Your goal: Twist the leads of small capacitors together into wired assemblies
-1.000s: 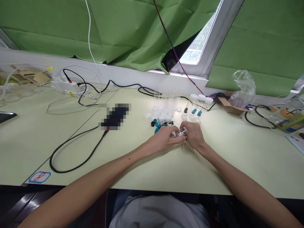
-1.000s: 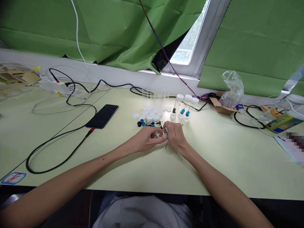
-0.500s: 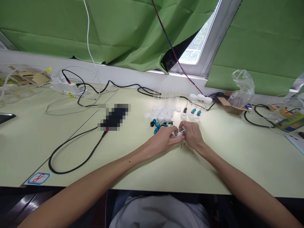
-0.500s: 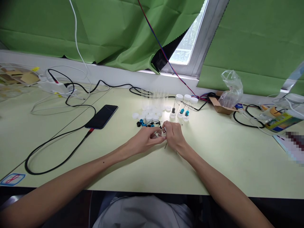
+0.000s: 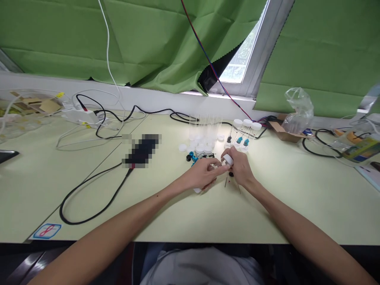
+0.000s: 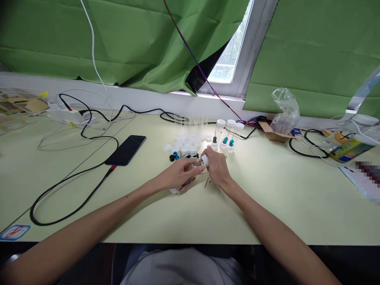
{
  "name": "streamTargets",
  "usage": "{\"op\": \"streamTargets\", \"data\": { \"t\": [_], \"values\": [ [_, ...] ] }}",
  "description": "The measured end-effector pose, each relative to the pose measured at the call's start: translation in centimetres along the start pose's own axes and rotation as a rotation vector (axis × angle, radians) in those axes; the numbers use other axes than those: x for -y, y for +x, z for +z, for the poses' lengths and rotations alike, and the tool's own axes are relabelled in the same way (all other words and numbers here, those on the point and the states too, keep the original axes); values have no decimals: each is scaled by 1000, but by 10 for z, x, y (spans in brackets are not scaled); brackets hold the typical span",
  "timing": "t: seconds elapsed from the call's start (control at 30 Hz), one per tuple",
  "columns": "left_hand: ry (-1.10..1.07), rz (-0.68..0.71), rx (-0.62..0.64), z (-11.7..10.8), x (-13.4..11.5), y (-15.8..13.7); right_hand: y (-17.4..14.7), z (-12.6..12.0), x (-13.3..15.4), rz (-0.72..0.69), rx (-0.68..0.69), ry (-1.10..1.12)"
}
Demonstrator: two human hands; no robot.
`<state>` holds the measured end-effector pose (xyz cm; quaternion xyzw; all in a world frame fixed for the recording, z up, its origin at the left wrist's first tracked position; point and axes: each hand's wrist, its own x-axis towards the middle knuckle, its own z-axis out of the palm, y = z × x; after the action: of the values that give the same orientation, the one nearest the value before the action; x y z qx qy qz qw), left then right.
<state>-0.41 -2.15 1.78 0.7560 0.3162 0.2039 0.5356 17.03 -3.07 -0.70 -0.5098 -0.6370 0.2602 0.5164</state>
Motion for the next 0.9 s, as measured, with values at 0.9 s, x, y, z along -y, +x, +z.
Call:
{"op": "streamTargets", "data": {
  "t": [0.9],
  "values": [
    [-175,106,-434,11,6,1,-7,14,11,-51,35,165]
  ]
}}
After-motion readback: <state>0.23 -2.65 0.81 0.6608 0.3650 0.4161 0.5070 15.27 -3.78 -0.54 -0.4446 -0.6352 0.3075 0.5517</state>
